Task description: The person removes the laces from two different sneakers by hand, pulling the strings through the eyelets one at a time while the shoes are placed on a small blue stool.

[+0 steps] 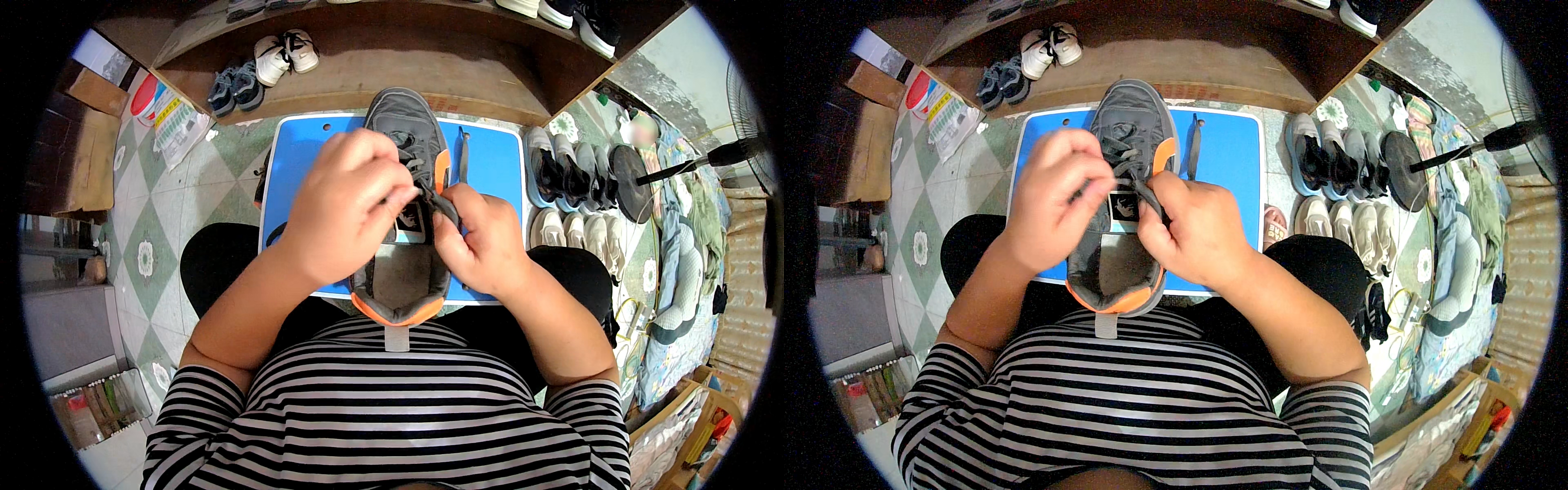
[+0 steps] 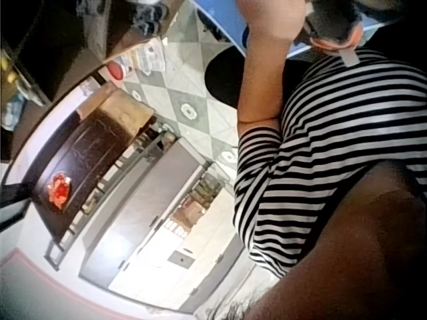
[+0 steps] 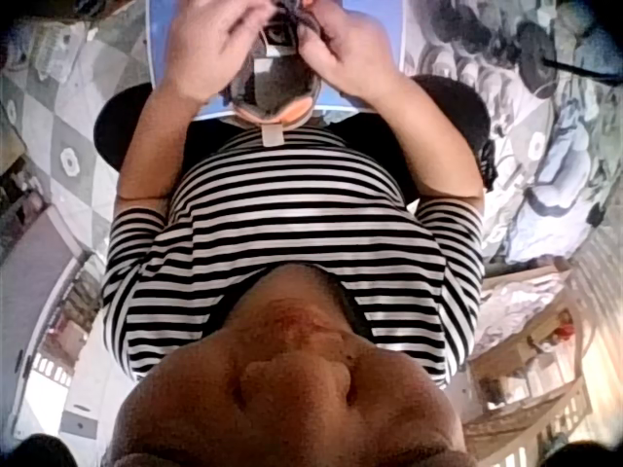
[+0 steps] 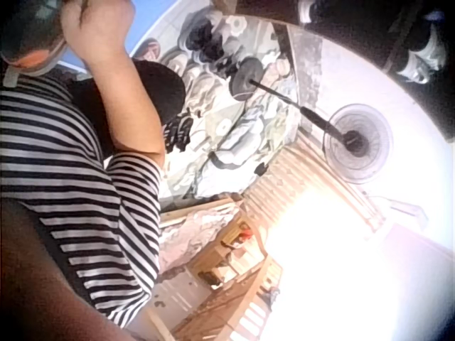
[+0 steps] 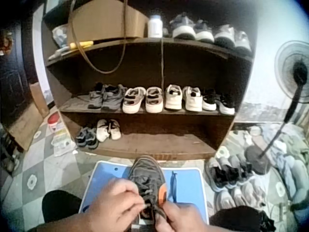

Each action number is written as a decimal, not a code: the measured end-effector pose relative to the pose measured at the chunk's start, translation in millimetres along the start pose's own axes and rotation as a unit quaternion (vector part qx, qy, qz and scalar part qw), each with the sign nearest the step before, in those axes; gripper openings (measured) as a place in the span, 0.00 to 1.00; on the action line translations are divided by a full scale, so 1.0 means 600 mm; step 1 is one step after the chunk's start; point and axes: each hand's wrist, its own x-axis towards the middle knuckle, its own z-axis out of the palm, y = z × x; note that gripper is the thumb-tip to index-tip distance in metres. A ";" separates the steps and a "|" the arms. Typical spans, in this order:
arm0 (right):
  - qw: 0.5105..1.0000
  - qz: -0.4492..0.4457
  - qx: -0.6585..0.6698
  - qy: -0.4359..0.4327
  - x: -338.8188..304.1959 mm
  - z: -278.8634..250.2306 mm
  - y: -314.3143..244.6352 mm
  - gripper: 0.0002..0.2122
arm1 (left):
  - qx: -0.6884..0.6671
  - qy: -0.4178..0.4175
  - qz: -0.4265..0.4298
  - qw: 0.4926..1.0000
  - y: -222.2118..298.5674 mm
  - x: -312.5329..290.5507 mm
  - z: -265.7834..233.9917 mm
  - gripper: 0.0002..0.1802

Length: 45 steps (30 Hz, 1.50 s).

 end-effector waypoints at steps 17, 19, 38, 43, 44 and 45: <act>1.000 -0.001 0.001 0.000 0.000 0.000 0.001 0.08 | 0.015 -0.027 -0.029 0.999 -0.002 -0.001 0.000 0.07; 1.000 0.001 -0.003 -0.008 0.000 -0.001 0.000 0.08 | -0.060 0.028 -0.020 0.998 -0.012 -0.003 0.010 0.06; 1.000 0.001 0.007 -0.003 0.000 0.000 0.001 0.07 | -0.121 0.048 -0.080 0.988 -0.011 -0.013 -0.008 0.04; 1.000 -0.004 -0.004 -0.009 0.003 -0.009 -0.002 0.07 | -0.150 0.246 -0.215 0.933 -0.041 -0.013 -0.044 0.03; 1.000 -0.006 -0.003 -0.006 0.003 -0.010 -0.002 0.07 | -0.150 0.238 -0.229 0.932 -0.047 -0.011 -0.052 0.03; 1.000 -0.008 -0.002 -0.003 0.003 -0.010 -0.002 0.07 | -0.151 0.230 -0.243 0.930 -0.051 -0.009 -0.060 0.04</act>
